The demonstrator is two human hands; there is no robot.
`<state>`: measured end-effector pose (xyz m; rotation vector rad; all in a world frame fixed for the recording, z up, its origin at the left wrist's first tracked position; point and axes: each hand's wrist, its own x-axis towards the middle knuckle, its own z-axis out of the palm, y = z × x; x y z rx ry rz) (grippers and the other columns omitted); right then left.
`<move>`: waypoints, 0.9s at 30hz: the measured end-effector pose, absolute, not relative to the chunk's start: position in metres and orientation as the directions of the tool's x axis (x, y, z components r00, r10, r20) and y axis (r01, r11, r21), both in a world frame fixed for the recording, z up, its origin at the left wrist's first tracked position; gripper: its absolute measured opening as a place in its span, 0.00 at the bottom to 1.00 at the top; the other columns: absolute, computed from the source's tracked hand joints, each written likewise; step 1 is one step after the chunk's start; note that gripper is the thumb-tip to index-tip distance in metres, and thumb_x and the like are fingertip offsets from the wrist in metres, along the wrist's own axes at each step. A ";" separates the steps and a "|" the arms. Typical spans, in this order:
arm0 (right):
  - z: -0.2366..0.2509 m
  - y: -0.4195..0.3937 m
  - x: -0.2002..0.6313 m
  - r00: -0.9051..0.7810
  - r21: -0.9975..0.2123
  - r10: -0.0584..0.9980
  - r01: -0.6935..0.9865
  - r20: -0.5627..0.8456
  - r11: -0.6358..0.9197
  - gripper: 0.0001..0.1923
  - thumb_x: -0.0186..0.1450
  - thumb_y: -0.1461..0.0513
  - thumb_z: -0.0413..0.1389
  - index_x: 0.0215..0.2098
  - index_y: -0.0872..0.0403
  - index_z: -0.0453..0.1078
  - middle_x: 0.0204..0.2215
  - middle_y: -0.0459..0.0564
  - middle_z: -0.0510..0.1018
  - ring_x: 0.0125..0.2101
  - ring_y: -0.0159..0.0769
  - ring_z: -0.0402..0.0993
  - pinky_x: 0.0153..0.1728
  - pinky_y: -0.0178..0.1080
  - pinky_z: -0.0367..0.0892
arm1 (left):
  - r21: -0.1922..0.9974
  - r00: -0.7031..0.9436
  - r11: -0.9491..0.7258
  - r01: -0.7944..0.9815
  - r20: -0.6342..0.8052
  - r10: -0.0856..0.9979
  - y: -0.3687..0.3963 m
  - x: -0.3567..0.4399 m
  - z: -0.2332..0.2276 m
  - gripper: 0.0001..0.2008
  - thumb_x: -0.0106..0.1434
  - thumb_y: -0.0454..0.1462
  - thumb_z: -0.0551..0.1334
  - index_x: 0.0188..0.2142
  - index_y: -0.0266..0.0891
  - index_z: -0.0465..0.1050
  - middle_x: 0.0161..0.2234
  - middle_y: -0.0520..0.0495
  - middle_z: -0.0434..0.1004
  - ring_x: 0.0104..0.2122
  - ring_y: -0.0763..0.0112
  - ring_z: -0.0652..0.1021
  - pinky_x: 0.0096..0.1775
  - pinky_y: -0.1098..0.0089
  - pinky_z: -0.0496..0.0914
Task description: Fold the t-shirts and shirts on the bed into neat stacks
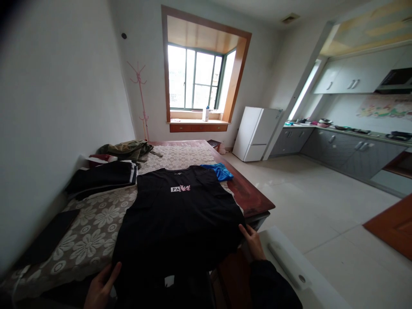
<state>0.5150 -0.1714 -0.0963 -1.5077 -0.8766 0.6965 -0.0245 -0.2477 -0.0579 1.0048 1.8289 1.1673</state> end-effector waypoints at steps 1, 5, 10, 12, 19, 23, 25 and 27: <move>-0.098 -0.171 0.516 0.501 -0.991 0.865 0.131 0.032 -0.039 0.24 0.49 0.43 0.68 0.35 0.50 0.80 0.35 0.51 0.85 0.41 0.51 0.80 0.43 0.46 0.75 | 0.931 -0.427 0.281 0.232 -0.162 0.890 -0.248 -0.024 -0.056 0.31 0.42 0.65 0.67 0.31 0.43 0.79 0.39 0.41 0.88 0.48 0.41 0.83 0.53 0.54 0.76; -0.103 -0.170 0.517 0.535 -0.978 0.840 0.207 0.085 -0.033 0.25 0.52 0.43 0.66 0.37 0.51 0.77 0.34 0.51 0.83 0.38 0.49 0.79 0.44 0.47 0.73 | 0.902 -0.485 0.256 0.347 -0.061 0.872 -0.253 -0.022 -0.051 0.26 0.47 0.64 0.65 0.29 0.46 0.75 0.30 0.46 0.84 0.37 0.48 0.83 0.43 0.57 0.77; -0.080 -0.166 0.485 0.592 -0.803 0.640 0.593 0.489 0.065 0.20 0.65 0.45 0.56 0.43 0.52 0.73 0.41 0.55 0.80 0.43 0.49 0.76 0.51 0.52 0.70 | 0.772 -0.548 0.165 0.614 0.265 0.794 -0.255 -0.005 -0.029 0.18 0.61 0.57 0.60 0.28 0.48 0.67 0.25 0.51 0.75 0.29 0.60 0.78 0.41 0.61 0.74; -0.059 -0.163 0.458 0.320 -0.618 0.720 0.763 0.616 0.190 0.19 0.68 0.48 0.54 0.49 0.51 0.74 0.50 0.58 0.79 0.52 0.51 0.74 0.58 0.54 0.66 | 0.685 -0.331 -0.042 0.728 0.403 0.853 -0.242 0.008 -0.013 0.17 0.64 0.55 0.59 0.28 0.48 0.68 0.27 0.49 0.76 0.32 0.60 0.79 0.43 0.61 0.74; -0.020 -0.152 0.366 -0.494 -0.177 0.823 0.816 0.280 0.550 0.45 0.62 0.51 0.63 0.74 0.44 0.53 0.72 0.49 0.58 0.71 0.52 0.53 0.70 0.58 0.48 | 0.204 0.405 -0.480 0.853 0.322 0.856 -0.174 0.051 0.014 0.40 0.58 0.49 0.68 0.68 0.47 0.62 0.70 0.42 0.63 0.70 0.43 0.60 0.68 0.37 0.50; -0.037 -0.151 0.398 -0.400 -0.116 0.870 0.887 0.289 0.447 0.49 0.62 0.58 0.61 0.76 0.43 0.44 0.74 0.48 0.53 0.72 0.50 0.50 0.70 0.57 0.47 | 0.114 0.366 -0.399 0.910 0.230 0.902 -0.170 0.042 -0.004 0.42 0.59 0.46 0.66 0.71 0.45 0.56 0.73 0.42 0.56 0.71 0.43 0.56 0.68 0.37 0.51; -0.047 -0.153 0.437 -0.282 -0.117 0.899 0.934 0.337 0.337 0.48 0.63 0.59 0.59 0.76 0.44 0.43 0.74 0.49 0.53 0.72 0.51 0.51 0.70 0.58 0.48 | 0.095 0.314 -0.349 0.932 0.264 0.912 -0.179 0.027 -0.014 0.40 0.62 0.46 0.63 0.71 0.43 0.56 0.73 0.41 0.56 0.71 0.45 0.58 0.68 0.41 0.54; -0.055 -0.156 0.475 -0.159 -0.135 0.915 0.966 0.372 0.223 0.45 0.64 0.59 0.57 0.76 0.45 0.45 0.73 0.51 0.55 0.71 0.52 0.53 0.69 0.60 0.49 | 0.092 0.263 -0.304 0.948 0.310 0.914 -0.192 0.009 -0.023 0.39 0.64 0.48 0.61 0.72 0.41 0.55 0.73 0.38 0.55 0.71 0.47 0.59 0.67 0.45 0.57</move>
